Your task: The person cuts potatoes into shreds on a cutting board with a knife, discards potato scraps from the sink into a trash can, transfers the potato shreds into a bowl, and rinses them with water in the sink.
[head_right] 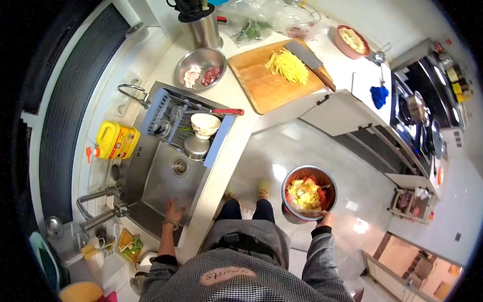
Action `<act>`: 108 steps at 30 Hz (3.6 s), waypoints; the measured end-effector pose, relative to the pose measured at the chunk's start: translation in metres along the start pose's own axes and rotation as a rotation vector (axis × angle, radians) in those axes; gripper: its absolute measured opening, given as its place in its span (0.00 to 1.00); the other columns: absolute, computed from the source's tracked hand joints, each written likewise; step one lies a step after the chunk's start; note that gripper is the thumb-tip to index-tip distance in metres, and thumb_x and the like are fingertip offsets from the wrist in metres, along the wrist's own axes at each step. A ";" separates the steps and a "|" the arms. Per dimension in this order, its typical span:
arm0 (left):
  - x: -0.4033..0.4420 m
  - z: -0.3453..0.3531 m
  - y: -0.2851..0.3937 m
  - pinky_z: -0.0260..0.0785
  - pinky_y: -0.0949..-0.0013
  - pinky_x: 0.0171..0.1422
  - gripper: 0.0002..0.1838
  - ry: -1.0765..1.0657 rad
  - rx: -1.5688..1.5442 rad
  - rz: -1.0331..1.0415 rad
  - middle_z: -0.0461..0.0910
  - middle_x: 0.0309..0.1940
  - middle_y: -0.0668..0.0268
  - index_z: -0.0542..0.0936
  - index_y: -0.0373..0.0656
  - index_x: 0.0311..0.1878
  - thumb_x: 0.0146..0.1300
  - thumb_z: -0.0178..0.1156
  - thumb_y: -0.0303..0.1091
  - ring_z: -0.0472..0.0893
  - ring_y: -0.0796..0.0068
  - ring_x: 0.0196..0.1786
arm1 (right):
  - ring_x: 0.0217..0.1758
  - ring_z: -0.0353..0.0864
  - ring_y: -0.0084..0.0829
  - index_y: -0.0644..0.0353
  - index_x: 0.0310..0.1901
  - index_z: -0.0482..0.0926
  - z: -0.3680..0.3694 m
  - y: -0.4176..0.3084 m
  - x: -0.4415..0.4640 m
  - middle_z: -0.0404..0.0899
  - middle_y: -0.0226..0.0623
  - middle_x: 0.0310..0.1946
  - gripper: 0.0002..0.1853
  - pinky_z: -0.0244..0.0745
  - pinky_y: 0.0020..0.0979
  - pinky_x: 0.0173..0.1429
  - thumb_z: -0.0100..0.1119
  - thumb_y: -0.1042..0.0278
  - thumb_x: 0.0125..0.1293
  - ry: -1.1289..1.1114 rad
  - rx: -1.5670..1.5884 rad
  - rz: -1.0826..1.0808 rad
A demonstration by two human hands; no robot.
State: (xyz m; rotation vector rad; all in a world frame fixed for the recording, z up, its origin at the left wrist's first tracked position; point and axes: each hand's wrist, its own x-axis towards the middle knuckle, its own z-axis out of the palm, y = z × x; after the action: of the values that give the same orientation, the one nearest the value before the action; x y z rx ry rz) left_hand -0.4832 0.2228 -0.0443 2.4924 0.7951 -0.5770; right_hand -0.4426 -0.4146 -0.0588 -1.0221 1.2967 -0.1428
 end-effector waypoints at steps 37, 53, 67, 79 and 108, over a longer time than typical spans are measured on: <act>-0.016 0.050 -0.022 0.63 0.70 0.61 0.23 0.089 -0.765 -0.212 0.77 0.51 0.62 0.72 0.43 0.60 0.72 0.39 0.44 0.75 0.69 0.53 | 0.46 0.77 0.40 0.57 0.56 0.66 -0.070 0.331 0.246 0.70 0.39 0.52 0.35 0.81 0.38 0.38 0.63 0.41 0.56 0.471 0.435 1.071; -0.015 0.066 0.009 0.45 0.48 0.73 0.28 0.129 0.091 -0.232 0.58 0.69 0.63 0.62 0.59 0.68 0.63 0.50 0.43 0.56 0.60 0.71 | 0.39 0.82 0.30 0.58 0.42 0.74 -0.006 0.009 0.128 0.82 0.31 0.37 0.13 0.79 0.34 0.38 0.54 0.56 0.66 -0.041 -0.102 0.574; -0.031 0.038 0.047 0.54 0.53 0.69 0.19 0.169 -0.211 -0.301 0.73 0.58 0.64 0.73 0.56 0.57 0.65 0.46 0.45 0.70 0.62 0.62 | 0.47 0.79 0.34 0.53 0.46 0.78 0.101 -0.031 0.082 0.80 0.31 0.42 0.16 0.75 0.35 0.43 0.62 0.56 0.59 -0.202 -0.461 0.369; -0.026 0.033 0.044 0.71 0.61 0.45 0.14 0.298 -0.561 -0.284 0.77 0.42 0.60 0.80 0.51 0.47 0.56 0.58 0.32 0.77 0.62 0.39 | 0.46 0.80 0.39 0.54 0.53 0.74 0.234 -0.051 0.006 0.79 0.40 0.46 0.19 0.75 0.37 0.43 0.60 0.62 0.60 -0.574 -0.665 0.256; 0.030 -0.061 -0.094 0.73 0.71 0.49 0.15 0.518 -2.090 -0.026 0.79 0.44 0.64 0.77 0.42 0.50 0.63 0.60 0.37 0.78 0.71 0.46 | 0.36 0.81 0.29 0.55 0.46 0.78 0.428 0.335 -0.463 0.80 0.33 0.36 0.10 0.78 0.31 0.40 0.51 0.66 0.67 -1.579 -0.898 0.769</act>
State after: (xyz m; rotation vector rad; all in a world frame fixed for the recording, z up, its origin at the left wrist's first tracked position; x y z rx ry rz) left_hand -0.5040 0.3364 -0.0383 0.5855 0.7969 0.7173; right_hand -0.3826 0.2933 0.0114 -0.8379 0.0896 1.6354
